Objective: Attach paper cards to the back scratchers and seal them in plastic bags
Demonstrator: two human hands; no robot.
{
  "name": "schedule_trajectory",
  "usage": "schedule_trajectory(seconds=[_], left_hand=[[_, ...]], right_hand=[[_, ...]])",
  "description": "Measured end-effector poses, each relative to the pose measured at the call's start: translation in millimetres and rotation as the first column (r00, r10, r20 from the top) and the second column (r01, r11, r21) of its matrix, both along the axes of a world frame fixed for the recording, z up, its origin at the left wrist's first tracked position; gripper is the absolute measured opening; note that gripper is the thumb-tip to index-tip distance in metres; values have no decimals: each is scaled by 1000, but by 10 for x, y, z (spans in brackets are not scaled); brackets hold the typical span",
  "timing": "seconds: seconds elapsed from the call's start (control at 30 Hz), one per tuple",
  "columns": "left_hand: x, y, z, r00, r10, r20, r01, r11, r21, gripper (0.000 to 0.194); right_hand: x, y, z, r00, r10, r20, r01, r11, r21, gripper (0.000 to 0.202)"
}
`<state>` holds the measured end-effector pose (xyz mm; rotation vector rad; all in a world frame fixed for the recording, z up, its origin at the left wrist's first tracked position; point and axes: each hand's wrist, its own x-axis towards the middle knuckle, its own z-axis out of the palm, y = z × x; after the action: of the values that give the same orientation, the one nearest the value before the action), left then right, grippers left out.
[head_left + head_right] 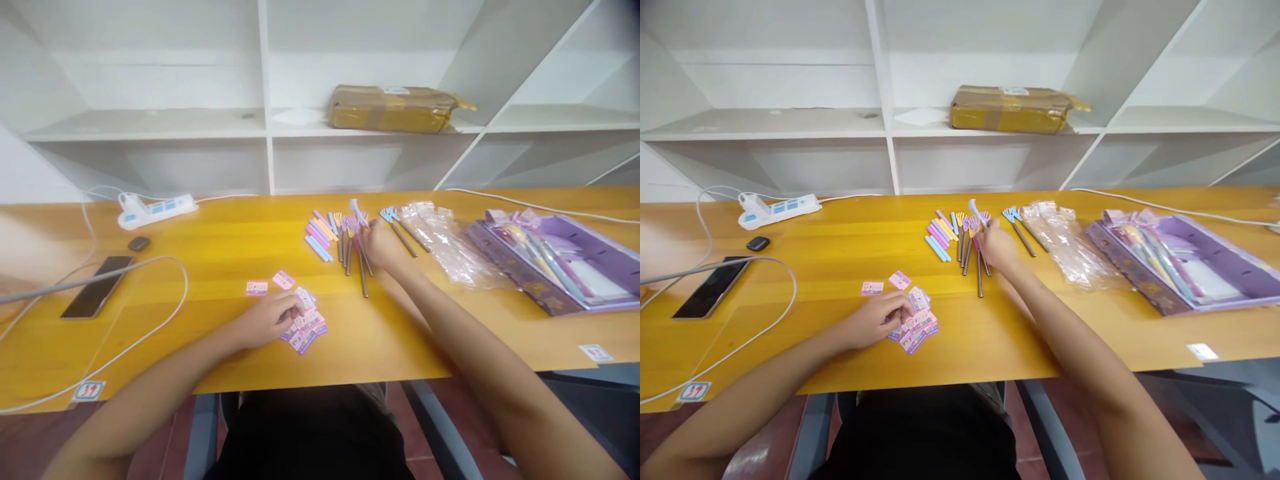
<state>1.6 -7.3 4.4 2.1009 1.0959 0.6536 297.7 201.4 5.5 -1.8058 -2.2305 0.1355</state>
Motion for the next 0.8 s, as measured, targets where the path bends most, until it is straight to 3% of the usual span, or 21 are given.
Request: schedule_trajectory(seconds=[0.17, 0.27, 0.37, 0.57, 0.8], left_hand=[[29, -31, 42, 999, -28, 40, 28, 1000, 0, 20], [25, -29, 42, 997, -20, 74, 22, 999, -28, 26], [13, -19, 26, 996, 12, 86, -10, 999, -30, 30], [5, -18, 4, 996, 14, 82, -13, 1000, -24, 27], [14, -11, -12, 998, 1, 61, 1, 1000, -24, 25]], right_hand=[[-742, -386, 111, 981, 187, 55, -184, 982, -49, 40], [-967, -465, 106, 973, 203, 113, -187, 972, -141, 40], [-1026, -461, 61, 975, 183, 126, -157, 968, -196, 39], [-996, -470, -48, 979, 123, 161, -105, 988, -115, 43], [-933, -488, -16, 976, 127, 178, -109, 988, -108, 46]])
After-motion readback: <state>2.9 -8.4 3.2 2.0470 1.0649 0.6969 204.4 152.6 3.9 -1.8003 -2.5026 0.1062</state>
